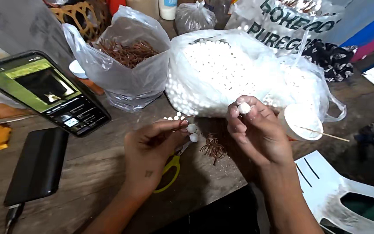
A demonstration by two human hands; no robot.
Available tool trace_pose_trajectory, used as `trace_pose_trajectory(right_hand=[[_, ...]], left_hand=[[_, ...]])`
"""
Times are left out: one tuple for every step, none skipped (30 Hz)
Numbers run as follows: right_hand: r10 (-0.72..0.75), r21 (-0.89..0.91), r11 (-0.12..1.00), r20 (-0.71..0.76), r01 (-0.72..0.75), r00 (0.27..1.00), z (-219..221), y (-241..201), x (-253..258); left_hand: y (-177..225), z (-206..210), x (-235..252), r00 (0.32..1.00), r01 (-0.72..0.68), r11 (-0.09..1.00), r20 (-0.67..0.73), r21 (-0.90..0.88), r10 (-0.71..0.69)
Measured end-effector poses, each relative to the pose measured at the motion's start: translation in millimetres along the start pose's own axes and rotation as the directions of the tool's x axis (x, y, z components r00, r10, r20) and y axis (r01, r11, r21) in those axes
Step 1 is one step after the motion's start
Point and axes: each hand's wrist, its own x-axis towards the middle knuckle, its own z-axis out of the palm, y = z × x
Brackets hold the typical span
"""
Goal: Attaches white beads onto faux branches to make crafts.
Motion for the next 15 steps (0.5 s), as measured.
trace_pose_trajectory(right_hand=[[0.011,0.051,0.999,0.014,-0.012,1.0,0,0,-1],[0.017,0.086,0.996,0.024,-0.019,1.0,0,0,-2],[0.014,0.093,0.995,0.03,-0.017,0.999,1,0,-3],[0.0,0.059,0.998,0.029,-0.002,1.0,1,1,-4],[-0.028,-0.032,0.999,0.017,0.029,0.999,2,3,-6],[-0.072,-0.175,0.982,-0.001,0.07,0.997,4,5,-9],[-0.126,-0.331,0.936,-0.004,0.118,0.992,6,7,-11],[-0.179,-0.462,0.871,0.01,0.164,0.984,8,10,-12],[-0.223,-0.552,0.81,0.025,0.2,0.974,10,12,-14],[-0.253,-0.611,0.759,0.043,0.226,0.966,12,13,-16],[-0.277,-0.645,0.723,0.055,0.246,0.959,14,15,-16],[-0.291,-0.666,0.701,0.062,0.256,0.955,16,16,-16],[-0.295,-0.679,0.686,0.067,0.26,0.953,17,17,-16],[-0.293,-0.685,0.681,0.071,0.261,0.953,17,18,-15],[-0.286,-0.684,0.682,0.076,0.259,0.955,16,19,-14]], left_hand=[[0,0,0,1.0,-0.006,1.0,0.002,0.007,0.006],[0,1,-1,1.0,-0.01,1.0,0.001,0.007,0.01],[1,1,-1,1.0,-0.009,1.0,-0.002,0.006,0.009],[1,2,-2,1.0,-0.007,1.0,-0.006,0.002,0.007],[2,3,-3,1.0,-0.003,1.0,-0.011,-0.005,0.003],[3,3,-4,1.0,0.0,1.0,-0.016,-0.014,0.0],[4,4,-4,1.0,-0.006,1.0,-0.021,-0.019,0.006],[5,4,-4,1.0,-0.019,1.0,-0.025,-0.016,0.018],[6,5,-4,0.999,-0.03,1.0,-0.025,-0.003,0.03],[6,5,-4,0.999,-0.039,0.999,-0.022,0.008,0.039],[6,5,-4,0.999,-0.042,0.999,-0.02,0.014,0.042],[6,6,-5,0.999,-0.04,0.999,-0.019,0.023,0.04],[7,5,-5,0.999,-0.036,0.999,-0.019,0.031,0.037],[7,5,-5,0.999,-0.032,0.999,-0.02,0.04,0.033],[8,5,-5,0.999,-0.031,0.999,-0.021,0.043,0.032]])
